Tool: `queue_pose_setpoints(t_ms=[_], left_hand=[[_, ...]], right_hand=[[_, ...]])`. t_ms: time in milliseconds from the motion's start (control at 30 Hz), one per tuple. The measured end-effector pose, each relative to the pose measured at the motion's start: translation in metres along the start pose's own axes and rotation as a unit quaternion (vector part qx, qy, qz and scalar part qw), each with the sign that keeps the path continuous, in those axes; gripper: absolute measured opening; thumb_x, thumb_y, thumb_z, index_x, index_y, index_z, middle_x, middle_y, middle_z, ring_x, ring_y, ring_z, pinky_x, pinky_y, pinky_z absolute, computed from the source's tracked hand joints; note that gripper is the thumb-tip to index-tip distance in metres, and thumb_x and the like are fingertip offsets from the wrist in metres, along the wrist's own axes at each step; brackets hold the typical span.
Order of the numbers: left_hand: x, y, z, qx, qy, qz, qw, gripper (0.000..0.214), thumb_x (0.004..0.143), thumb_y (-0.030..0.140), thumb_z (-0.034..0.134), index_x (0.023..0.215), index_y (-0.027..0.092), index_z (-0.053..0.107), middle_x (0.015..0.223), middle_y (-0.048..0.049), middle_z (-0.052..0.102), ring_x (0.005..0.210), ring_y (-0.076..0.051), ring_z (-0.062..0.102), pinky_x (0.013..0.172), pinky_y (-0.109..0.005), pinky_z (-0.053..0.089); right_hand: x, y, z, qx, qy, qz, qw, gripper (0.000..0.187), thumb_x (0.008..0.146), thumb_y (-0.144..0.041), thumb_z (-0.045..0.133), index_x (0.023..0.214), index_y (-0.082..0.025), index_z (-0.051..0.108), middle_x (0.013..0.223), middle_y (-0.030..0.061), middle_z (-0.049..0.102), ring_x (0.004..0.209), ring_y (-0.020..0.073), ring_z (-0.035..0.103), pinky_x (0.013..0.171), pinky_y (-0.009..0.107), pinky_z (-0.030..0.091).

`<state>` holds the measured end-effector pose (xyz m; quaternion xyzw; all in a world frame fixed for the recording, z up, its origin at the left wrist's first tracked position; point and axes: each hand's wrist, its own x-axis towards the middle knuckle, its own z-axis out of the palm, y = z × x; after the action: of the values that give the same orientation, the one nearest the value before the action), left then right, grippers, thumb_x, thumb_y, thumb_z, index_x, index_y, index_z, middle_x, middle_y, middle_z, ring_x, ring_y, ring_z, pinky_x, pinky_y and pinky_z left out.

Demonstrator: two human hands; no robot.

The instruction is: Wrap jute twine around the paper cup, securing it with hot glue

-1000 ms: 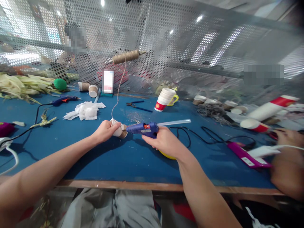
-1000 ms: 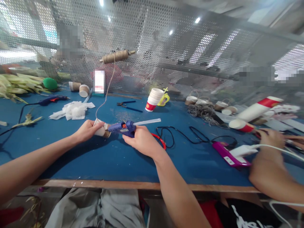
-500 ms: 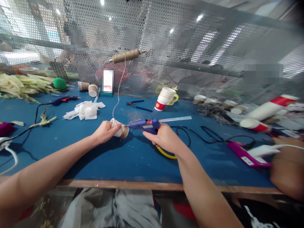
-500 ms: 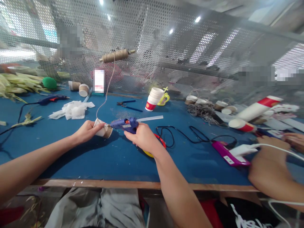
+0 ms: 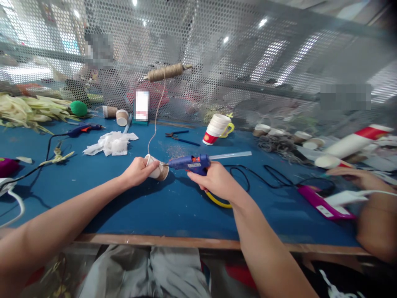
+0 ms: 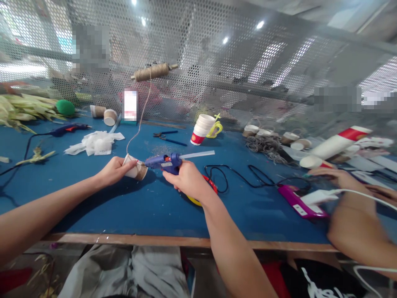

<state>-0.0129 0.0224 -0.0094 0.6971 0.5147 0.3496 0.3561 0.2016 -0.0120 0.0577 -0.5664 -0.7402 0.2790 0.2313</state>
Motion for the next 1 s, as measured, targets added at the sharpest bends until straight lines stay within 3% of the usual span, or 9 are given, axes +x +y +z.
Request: queue_pose_setpoints(t_ms=[267,567,867,1000], left_hand=[[0.003,0.0,0.0,-0.025,0.004,-0.035,0.999,0.051,0.075,0.05,0.042,0.072,0.006,0.066,0.057,-0.0027,0.054,0.051,-0.01,0.041,0.051,-0.023,0.033],[0.002,0.0,0.0,-0.029,0.004,-0.031,0.999,0.05,0.075,0.05,0.041,0.073,0.006,0.067,0.057,-0.0028,0.055,0.051,-0.01,0.042,0.051,-0.022,0.034],[-0.003,0.003,0.0,0.022,-0.005,0.025,0.999,0.048,0.078,0.049,0.038,0.051,0.012,0.052,0.048,0.0022,0.037,0.049,-0.008,0.032,0.046,-0.021,0.027],[-0.004,0.004,0.0,0.039,-0.013,0.061,0.997,0.045,0.079,0.047,0.037,0.052,0.013,0.047,0.051,0.0021,0.038,0.051,-0.008,0.033,0.048,-0.021,0.029]], right_hand=[[-0.003,0.001,0.001,-0.006,-0.014,-0.008,1.0,0.023,0.072,-0.033,0.054,0.056,-0.018,0.047,0.04,-0.0033,0.05,0.036,0.0094,0.047,0.039,0.021,0.039],[-0.005,0.0,0.001,-0.017,-0.012,-0.026,0.999,0.025,0.072,-0.032,0.053,0.052,-0.019,0.045,0.04,-0.003,0.05,0.036,0.0092,0.048,0.039,0.021,0.038],[0.001,0.0,0.0,-0.005,0.014,-0.007,1.0,0.021,0.071,-0.03,0.054,0.054,-0.018,0.048,0.037,-0.0028,0.049,0.034,0.0093,0.046,0.039,0.022,0.04],[0.004,0.0,0.001,-0.004,0.01,-0.001,1.0,0.022,0.071,-0.03,0.054,0.054,-0.018,0.048,0.038,-0.0027,0.049,0.034,0.0091,0.046,0.039,0.021,0.04]])
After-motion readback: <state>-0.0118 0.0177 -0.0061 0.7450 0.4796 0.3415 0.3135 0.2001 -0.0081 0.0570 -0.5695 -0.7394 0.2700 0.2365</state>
